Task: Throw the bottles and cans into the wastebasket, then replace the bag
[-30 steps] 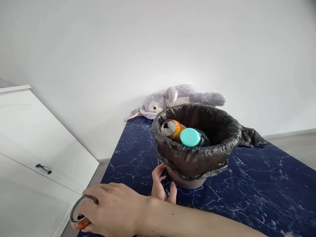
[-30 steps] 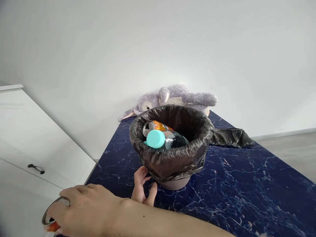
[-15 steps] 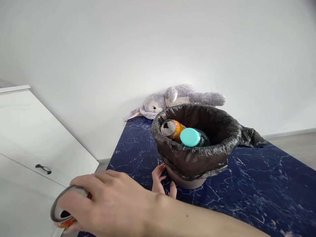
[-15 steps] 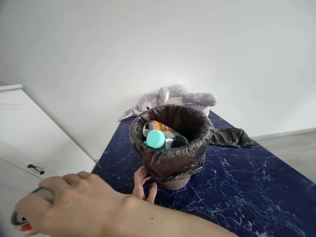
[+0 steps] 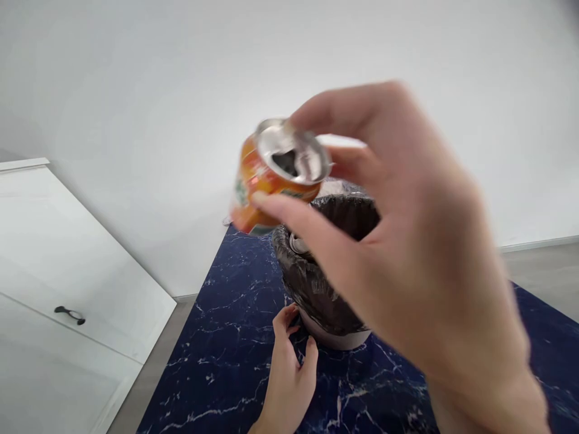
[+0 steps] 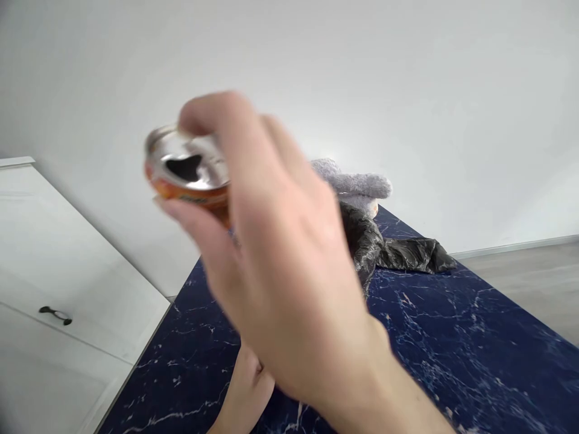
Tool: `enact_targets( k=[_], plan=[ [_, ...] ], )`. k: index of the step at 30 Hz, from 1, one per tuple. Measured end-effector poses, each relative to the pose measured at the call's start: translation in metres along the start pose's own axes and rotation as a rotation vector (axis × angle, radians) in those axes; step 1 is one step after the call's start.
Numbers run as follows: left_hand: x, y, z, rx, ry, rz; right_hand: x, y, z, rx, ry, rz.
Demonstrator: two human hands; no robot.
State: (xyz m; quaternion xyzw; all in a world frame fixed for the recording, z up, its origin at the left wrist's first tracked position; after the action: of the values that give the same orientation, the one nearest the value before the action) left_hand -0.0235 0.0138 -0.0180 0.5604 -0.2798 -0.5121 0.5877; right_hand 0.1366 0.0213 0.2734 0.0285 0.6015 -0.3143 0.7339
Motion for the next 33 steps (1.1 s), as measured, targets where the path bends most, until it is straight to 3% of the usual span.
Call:
enact_targets(
  k=[3,8,13,19,25,33],
  plan=[
    [0.0,-0.002,-0.001,-0.061,-0.073,0.112,-0.002,0.017,0.023,0.03,0.138,-0.038],
    [-0.003,-0.001,-0.001,-0.07,-0.069,0.138,-0.003,0.046,0.036,0.199,0.163,-0.174],
    [-0.002,0.0,-0.004,-0.101,-0.114,0.149,-0.004,0.061,0.029,0.235,0.107,-0.274],
    [-0.001,-0.001,-0.004,-0.11,-0.134,0.175,-0.005,0.056,0.028,0.216,0.132,-0.154],
    [-0.001,0.001,-0.006,-0.114,-0.148,0.157,-0.005,0.053,0.029,0.185,0.111,-0.162],
    [-0.002,0.009,-0.006,-0.134,-0.178,0.189,-0.008,0.099,0.007,0.155,0.027,-0.357]
  ],
)
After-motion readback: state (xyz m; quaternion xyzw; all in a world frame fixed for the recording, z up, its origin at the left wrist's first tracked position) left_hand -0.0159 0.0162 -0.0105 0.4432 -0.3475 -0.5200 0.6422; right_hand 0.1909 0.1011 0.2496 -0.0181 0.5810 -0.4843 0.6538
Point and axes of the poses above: each hand's wrist, its own x-axis away from the middle knuckle, its own z-axis out of the back of the hand, y = z × x, the point moved 6 cm from there along -x, towards the middle knuckle, and after that the axes turned 5 degrees about y, right-handed, at the moved point
